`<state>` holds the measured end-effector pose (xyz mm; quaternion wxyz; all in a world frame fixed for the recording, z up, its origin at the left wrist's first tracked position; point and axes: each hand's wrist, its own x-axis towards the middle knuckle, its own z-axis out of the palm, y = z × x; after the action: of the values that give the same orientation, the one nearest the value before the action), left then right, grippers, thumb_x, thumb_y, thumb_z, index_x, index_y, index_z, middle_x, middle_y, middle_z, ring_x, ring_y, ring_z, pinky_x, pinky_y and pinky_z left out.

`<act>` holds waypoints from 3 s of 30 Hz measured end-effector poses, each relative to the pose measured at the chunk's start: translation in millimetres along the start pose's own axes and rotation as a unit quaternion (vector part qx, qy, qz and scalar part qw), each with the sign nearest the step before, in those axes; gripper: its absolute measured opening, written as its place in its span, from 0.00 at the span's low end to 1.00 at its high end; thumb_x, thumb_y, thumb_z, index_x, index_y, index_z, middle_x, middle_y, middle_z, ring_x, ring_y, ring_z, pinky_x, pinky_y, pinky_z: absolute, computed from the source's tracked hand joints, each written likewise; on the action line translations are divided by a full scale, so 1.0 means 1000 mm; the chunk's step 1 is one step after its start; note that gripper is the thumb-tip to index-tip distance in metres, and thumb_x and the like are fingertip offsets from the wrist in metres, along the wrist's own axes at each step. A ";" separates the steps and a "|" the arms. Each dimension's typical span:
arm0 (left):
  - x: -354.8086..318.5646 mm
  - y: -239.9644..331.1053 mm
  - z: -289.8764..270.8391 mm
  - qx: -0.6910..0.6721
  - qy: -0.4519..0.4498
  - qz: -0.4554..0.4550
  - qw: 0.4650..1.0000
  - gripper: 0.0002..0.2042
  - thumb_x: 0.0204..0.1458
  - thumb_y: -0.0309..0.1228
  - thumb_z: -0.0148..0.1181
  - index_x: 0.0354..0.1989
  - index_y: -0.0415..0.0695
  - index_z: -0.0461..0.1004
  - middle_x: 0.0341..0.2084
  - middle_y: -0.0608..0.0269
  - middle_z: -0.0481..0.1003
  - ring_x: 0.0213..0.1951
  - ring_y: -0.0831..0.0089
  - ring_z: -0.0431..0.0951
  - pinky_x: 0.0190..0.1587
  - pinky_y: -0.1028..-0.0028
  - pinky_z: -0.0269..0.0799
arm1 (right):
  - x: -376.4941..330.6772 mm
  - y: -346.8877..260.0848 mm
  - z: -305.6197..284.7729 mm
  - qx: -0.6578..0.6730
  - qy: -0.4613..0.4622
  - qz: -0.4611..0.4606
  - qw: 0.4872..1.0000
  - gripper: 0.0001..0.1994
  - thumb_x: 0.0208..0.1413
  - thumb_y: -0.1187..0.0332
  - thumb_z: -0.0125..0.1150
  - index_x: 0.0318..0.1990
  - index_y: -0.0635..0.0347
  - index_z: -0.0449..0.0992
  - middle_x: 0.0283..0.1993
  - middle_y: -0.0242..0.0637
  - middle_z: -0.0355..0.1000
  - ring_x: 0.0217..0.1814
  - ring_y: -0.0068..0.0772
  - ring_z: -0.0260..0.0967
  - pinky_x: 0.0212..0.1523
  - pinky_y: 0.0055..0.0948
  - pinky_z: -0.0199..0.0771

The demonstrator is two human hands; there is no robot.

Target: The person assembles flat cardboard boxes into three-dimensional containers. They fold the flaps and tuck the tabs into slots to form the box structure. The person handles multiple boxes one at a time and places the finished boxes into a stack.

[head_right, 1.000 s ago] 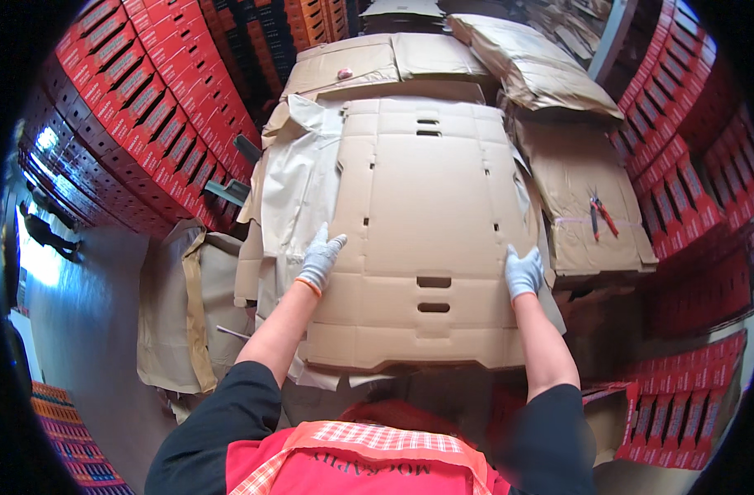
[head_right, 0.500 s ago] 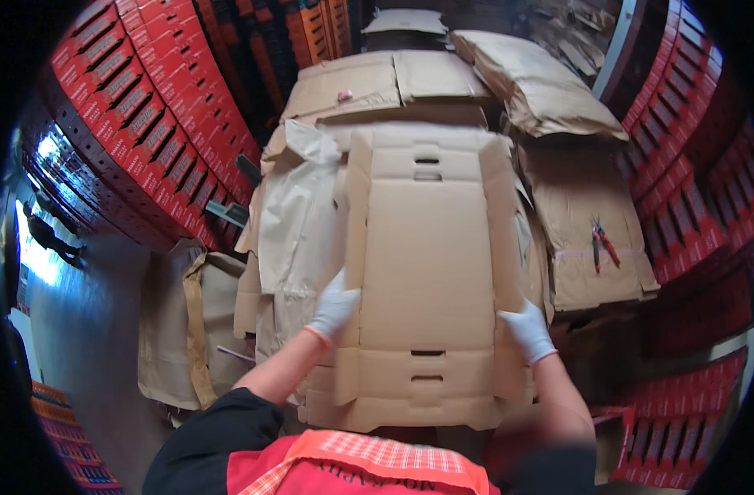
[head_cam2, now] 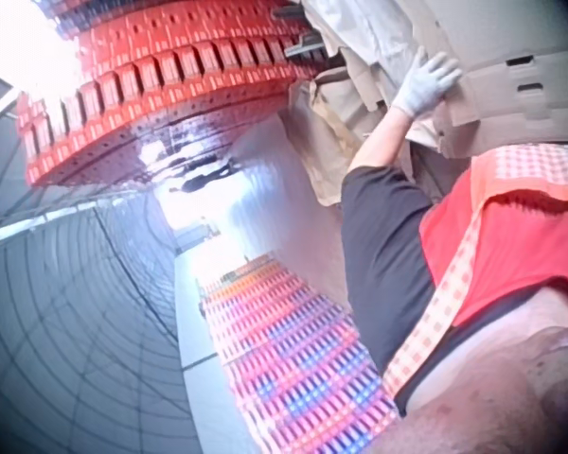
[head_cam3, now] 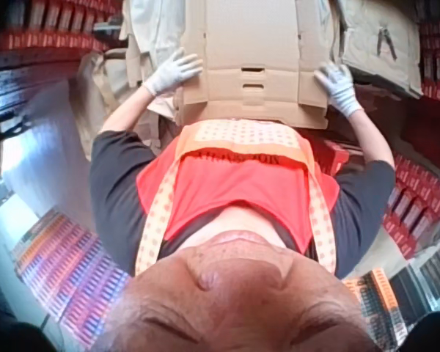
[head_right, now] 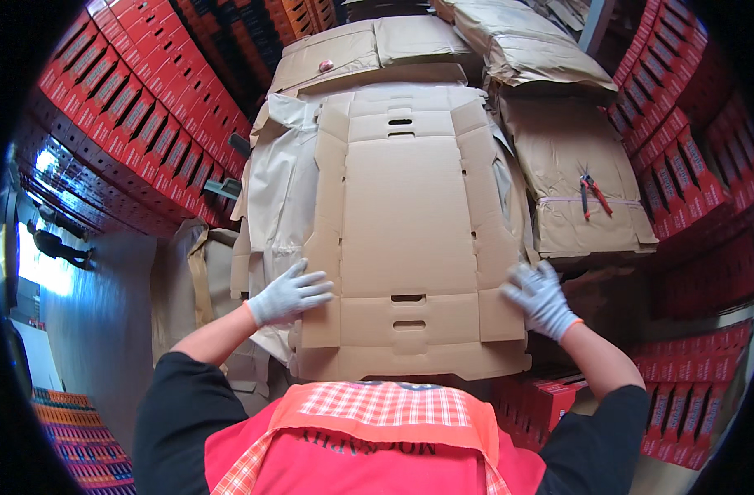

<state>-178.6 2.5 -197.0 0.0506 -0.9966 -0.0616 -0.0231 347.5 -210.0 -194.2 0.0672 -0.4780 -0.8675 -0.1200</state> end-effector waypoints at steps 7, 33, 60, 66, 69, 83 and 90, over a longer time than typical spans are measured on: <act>0.096 -0.005 -0.047 -0.209 0.155 -0.302 0.917 0.08 0.48 0.31 0.65 0.37 0.48 0.80 0.28 0.57 0.79 0.34 0.57 0.78 0.42 0.61 0.73 | 0.099 -0.020 -0.026 0.224 0.269 0.171 0.921 0.22 0.40 0.69 0.76 0.46 0.52 0.76 0.35 0.36 0.74 0.31 0.43 0.74 0.30 0.35 0.76; 0.074 0.033 0.025 -0.778 0.332 -0.397 0.357 0.38 0.53 0.29 0.60 0.73 0.44 0.51 0.70 0.57 0.56 0.68 0.68 0.59 0.69 0.70 0.55 | 0.108 -0.032 0.057 0.753 0.200 0.505 0.372 0.42 0.39 0.82 0.47 0.71 0.56 0.57 0.62 0.39 0.65 0.48 0.28 0.68 0.46 0.23 0.71; 0.171 0.081 -0.199 0.002 0.209 -0.186 0.960 0.57 0.24 0.72 0.66 0.54 0.30 0.68 0.55 0.38 0.67 0.59 0.46 0.67 0.63 0.44 0.54 | 0.214 -0.058 -0.188 0.278 0.120 0.271 0.914 0.16 0.57 0.61 0.61 0.48 0.59 0.75 0.30 0.47 0.78 0.33 0.50 0.78 0.39 0.39 0.77; 0.202 0.052 -0.212 -0.035 0.167 -0.115 0.979 0.46 0.25 0.69 0.68 0.41 0.35 0.72 0.37 0.50 0.72 0.44 0.55 0.72 0.51 0.60 0.67 | 0.173 -0.039 -0.189 0.181 0.244 0.240 0.922 0.14 0.54 0.70 0.65 0.47 0.64 0.75 0.37 0.48 0.77 0.35 0.45 0.78 0.39 0.34 0.78; 0.209 0.049 -0.210 -0.040 0.174 -0.107 0.978 0.46 0.26 0.69 0.68 0.40 0.34 0.72 0.36 0.49 0.72 0.44 0.55 0.73 0.51 0.60 0.67 | 0.166 -0.025 -0.196 0.227 0.172 0.260 0.923 0.10 0.59 0.68 0.61 0.43 0.65 0.77 0.30 0.46 0.77 0.31 0.44 0.78 0.34 0.34 0.77; 0.183 0.045 -0.197 -0.131 0.224 -0.137 0.956 0.55 0.32 0.66 0.68 0.59 0.27 0.63 0.52 0.37 0.69 0.57 0.46 0.68 0.63 0.59 0.61 | 0.264 -0.018 -0.157 0.301 0.043 0.274 0.912 0.12 0.59 0.62 0.57 0.38 0.61 0.80 0.32 0.49 0.77 0.37 0.50 0.77 0.44 0.39 0.76; 0.157 0.018 -0.173 -0.576 0.437 -0.104 0.682 0.35 0.55 0.39 0.65 0.68 0.36 0.59 0.64 0.49 0.65 0.62 0.59 0.68 0.65 0.64 0.61 | 0.253 -0.079 -0.182 0.157 0.014 0.103 0.982 0.39 0.37 0.56 0.68 0.63 0.52 0.68 0.65 0.51 0.63 0.59 0.54 0.69 0.58 0.42 0.71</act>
<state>-27.4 -14.4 -18.9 -0.5152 -0.6927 -0.1104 -0.4925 146.2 -94.7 27.7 0.1654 -0.5469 -0.8205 0.0186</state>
